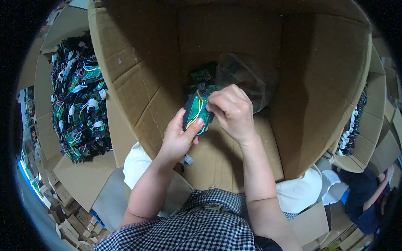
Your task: The person packs electronic circuit boards by hand into a plastic bag, then places the filled bag inside a cardboard box.
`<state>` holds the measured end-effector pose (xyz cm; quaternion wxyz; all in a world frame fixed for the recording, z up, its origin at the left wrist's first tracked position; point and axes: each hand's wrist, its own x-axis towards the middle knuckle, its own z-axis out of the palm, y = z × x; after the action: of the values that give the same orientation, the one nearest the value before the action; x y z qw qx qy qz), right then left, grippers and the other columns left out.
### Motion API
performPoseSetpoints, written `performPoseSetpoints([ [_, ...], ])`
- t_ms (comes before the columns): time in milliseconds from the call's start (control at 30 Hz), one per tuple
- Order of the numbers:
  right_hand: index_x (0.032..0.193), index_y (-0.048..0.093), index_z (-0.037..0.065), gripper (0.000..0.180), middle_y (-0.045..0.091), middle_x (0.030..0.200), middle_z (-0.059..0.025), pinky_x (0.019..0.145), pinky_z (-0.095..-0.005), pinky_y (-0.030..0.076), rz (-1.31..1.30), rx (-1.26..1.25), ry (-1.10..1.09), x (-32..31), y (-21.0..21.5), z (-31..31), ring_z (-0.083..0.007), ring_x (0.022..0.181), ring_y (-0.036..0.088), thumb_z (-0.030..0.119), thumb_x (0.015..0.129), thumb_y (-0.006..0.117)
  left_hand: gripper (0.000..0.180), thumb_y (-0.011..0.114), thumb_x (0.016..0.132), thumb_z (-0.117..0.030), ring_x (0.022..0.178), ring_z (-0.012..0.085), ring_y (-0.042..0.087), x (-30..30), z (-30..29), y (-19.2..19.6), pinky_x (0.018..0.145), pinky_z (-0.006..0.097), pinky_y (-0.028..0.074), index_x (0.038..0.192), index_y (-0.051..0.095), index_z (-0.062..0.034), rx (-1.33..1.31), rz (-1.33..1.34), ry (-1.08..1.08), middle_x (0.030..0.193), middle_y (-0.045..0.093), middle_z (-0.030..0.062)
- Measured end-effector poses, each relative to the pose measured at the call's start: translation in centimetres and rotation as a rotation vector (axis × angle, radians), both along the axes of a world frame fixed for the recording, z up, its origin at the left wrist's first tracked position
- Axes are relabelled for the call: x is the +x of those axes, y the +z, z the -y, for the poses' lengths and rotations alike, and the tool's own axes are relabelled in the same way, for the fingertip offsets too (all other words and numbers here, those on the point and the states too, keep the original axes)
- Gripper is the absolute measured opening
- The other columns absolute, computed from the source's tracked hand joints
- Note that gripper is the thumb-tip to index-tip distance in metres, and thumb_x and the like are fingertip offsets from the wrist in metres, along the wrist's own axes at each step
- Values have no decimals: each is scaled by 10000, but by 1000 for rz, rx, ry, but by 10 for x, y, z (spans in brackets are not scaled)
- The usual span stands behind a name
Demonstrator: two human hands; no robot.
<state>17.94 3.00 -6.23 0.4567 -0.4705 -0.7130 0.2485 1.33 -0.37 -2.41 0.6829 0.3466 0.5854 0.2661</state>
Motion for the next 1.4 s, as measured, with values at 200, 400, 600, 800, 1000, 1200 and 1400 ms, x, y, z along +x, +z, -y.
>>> performPoseSetpoints([
  [200, 696, 570, 59, 128, 616, 743, -64, 641, -288, 449, 160, 85, -76, 12, 30, 17, -200, 693, 567, -39, 676, 651, 318, 621, 874, -221, 627, 74, 519, 1, 4, 8, 514, 221, 429, 1121, 504, -59, -23, -57, -193, 784, 585, 19],
  [400, 746, 564, 68, 94, 567, 714, 13, 620, -213, 393, -949, -512, -622, 61, 30, 37, -70, 630, 471, 10, 768, 635, 370, 647, 856, -201, 683, 88, 550, -1, 19, 21, 581, 221, 456, 1157, 490, -54, 349, -61, -562, 835, 594, 26],
  [600, 779, 555, 65, 95, 625, 787, -45, 712, -240, 479, -983, -581, -241, 72, 92, 115, -110, 734, 592, -3, 799, 619, 358, 636, 877, -231, 682, 111, 609, -14, 39, 37, 551, 218, 490, 1167, 468, -105, 96, 539, -129, 899, 602, 25],
  [800, 796, 579, 45, 65, 628, 757, -37, 722, -254, 498, -810, -616, -176, 42, 116, 176, -114, 723, 610, -3, 799, 623, 515, 612, 879, -268, 697, 151, 636, 5, 106, 65, 560, 223, 528, 1305, 383, -92, -34, 775, -224, 1121, 589, 98],
  [1000, 894, 564, 53, 91, 622, 763, -60, 724, -260, 494, -1365, -735, 35, 27, 128, 211, -144, 647, 607, 0, 826, 595, 436, 621, 875, -264, 654, 150, 584, 2, 154, 70, 551, 244, 496, 1231, 450, -79, -61, 968, -183, 994, 598, 92],
  [1200, 1039, 593, 9, 192, 634, 717, -141, 546, -291, 529, -792, -1207, 663, 59, 113, 242, -202, 547, 619, 37, 854, 554, 439, 601, 888, -304, 624, 136, 539, -11, 152, 105, 526, 231, 422, 1228, 441, -77, 67, 986, -96, 974, 598, 100],
  [1400, 1257, 548, 68, 644, 512, 1283, -199, 1037, -493, 294, -1100, -227, 447, 62, 154, 232, -343, 1188, 486, 405, 737, 721, 397, 649, 866, -290, 681, 73, 568, -10, 152, 124, 552, 216, 456, 1167, 472, -100, 137, 720, -211, 850, 581, 20],
])
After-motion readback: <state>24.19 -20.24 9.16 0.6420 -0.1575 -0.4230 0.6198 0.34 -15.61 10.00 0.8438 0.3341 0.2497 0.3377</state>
